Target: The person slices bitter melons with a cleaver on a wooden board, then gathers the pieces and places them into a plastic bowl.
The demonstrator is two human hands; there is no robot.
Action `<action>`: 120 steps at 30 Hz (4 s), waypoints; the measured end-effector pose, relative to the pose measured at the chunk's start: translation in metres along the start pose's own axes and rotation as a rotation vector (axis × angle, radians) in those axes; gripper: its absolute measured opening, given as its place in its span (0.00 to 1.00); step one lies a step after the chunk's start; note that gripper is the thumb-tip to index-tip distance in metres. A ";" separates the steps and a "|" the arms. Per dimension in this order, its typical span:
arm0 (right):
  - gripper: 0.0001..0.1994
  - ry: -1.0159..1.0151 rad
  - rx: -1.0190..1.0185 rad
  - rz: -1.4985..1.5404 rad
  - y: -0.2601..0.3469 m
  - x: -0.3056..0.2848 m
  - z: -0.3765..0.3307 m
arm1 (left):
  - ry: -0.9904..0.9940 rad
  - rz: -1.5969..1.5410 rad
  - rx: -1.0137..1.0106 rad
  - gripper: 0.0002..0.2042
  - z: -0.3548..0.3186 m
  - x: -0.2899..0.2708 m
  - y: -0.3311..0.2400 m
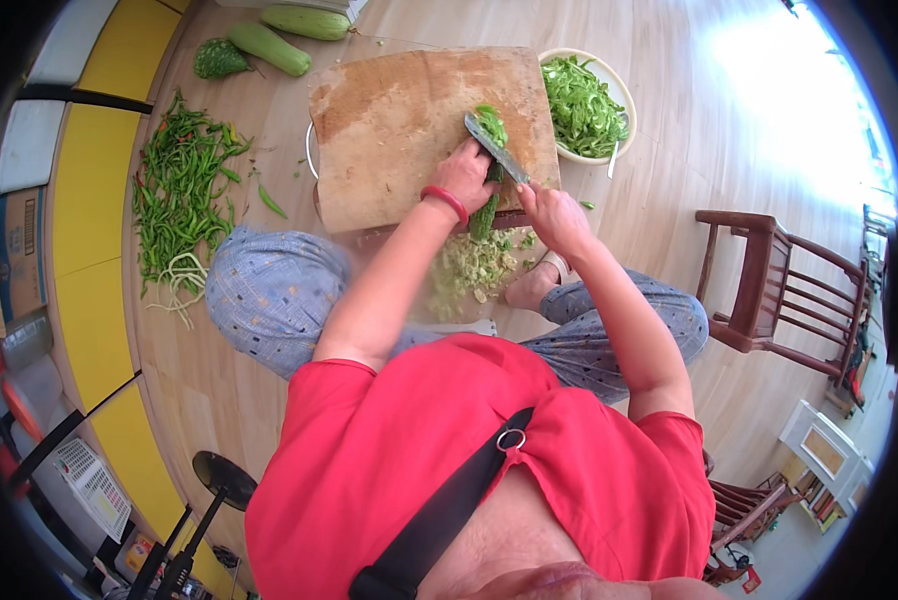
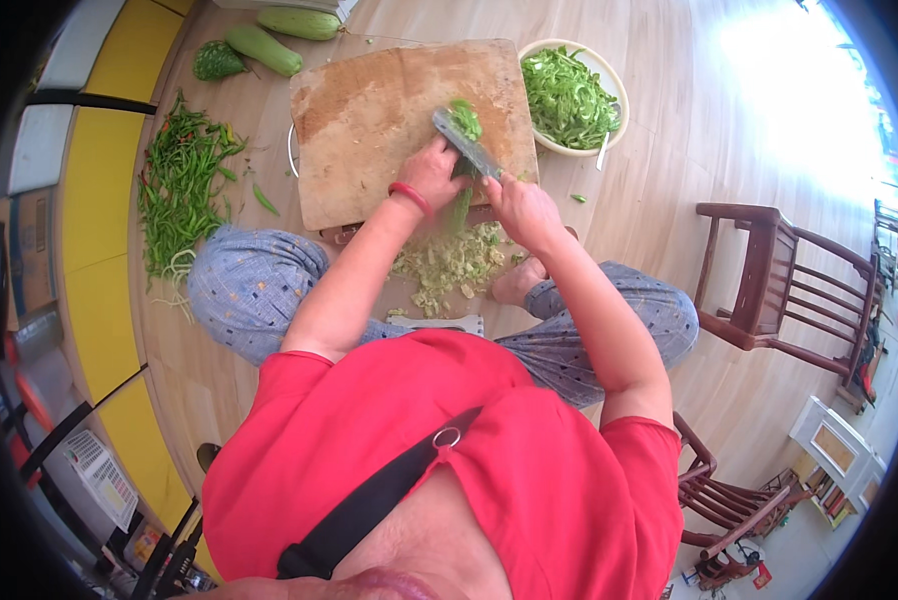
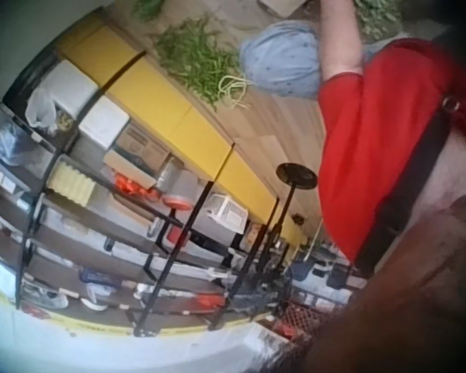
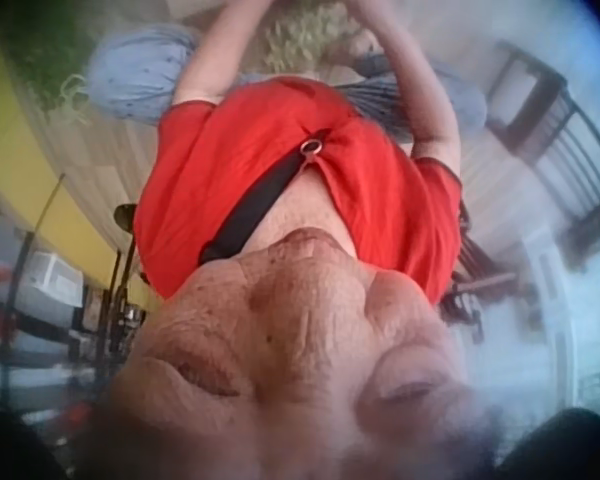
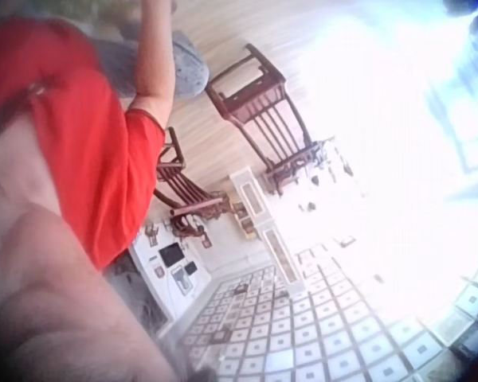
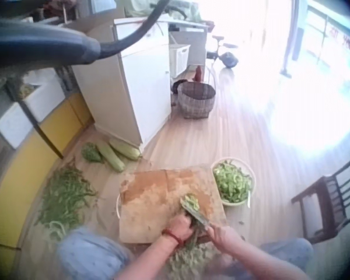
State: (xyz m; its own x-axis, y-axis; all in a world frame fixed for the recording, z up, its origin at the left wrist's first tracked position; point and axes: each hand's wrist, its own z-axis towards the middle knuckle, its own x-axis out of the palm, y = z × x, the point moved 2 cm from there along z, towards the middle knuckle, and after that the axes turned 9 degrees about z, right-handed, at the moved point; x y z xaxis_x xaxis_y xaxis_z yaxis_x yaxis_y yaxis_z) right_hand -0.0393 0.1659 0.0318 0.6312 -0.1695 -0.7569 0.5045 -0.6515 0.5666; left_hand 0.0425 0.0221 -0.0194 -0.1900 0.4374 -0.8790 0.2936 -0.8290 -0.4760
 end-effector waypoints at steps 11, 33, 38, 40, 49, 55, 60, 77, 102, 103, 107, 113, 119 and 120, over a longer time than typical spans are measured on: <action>0.20 0.020 -0.030 0.006 0.010 -0.004 -0.012 | -0.057 -0.060 -0.017 0.24 -0.006 0.004 0.003; 0.20 -0.131 -0.128 0.282 -0.023 0.015 0.027 | -0.107 -0.042 0.003 0.25 -0.004 0.006 0.001; 0.22 -0.087 0.144 0.505 -0.025 0.008 0.020 | -0.090 -0.004 -0.008 0.26 0.010 0.002 0.002; 0.21 -0.130 -0.137 0.244 -0.014 0.001 0.006 | 0.021 -0.007 -0.048 0.25 0.014 -0.008 -0.003; 0.19 -0.014 -0.034 -0.057 0.007 -0.004 0.013 | -0.050 -0.004 -0.029 0.20 0.009 0.006 0.002; 0.18 -0.083 -0.338 -0.132 -0.008 0.013 0.032 | -0.170 -0.013 0.028 0.22 0.007 0.008 0.002; 0.19 0.031 0.013 0.025 0.017 -0.011 -0.005 | -0.007 -0.101 -0.084 0.22 0.008 0.003 0.003; 0.18 0.009 -0.070 -0.018 0.002 0.000 0.009 | -0.104 -0.093 -0.024 0.24 0.005 0.004 0.002; 0.18 0.043 -0.077 0.022 0.012 -0.010 -0.005 | -0.082 -0.192 -0.065 0.24 0.003 0.007 0.005; 0.19 0.043 -0.035 0.033 0.011 -0.010 -0.005 | -0.110 -0.185 -0.044 0.24 0.004 0.007 0.006; 0.21 -0.026 -0.105 0.000 -0.021 0.021 0.018 | -0.026 -0.115 -0.054 0.23 0.006 0.010 -0.001; 0.19 -0.037 -0.214 -0.010 0.014 -0.006 0.001 | -0.174 -0.110 -0.018 0.24 0.002 0.013 0.011; 0.19 0.033 -0.120 0.010 -0.001 0.001 0.004 | -0.196 -0.127 -0.011 0.21 0.002 0.014 0.005; 0.19 0.015 -0.109 0.009 -0.007 0.007 0.008 | -0.135 -0.114 -0.022 0.22 0.001 0.017 0.004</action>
State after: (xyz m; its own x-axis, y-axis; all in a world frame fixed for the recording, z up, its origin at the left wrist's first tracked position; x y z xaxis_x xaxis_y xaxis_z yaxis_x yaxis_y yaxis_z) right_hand -0.0425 0.1632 0.0200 0.6445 -0.1635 -0.7469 0.5592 -0.5653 0.6064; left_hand 0.0392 0.0256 -0.0359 -0.3465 0.4763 -0.8081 0.2830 -0.7683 -0.5742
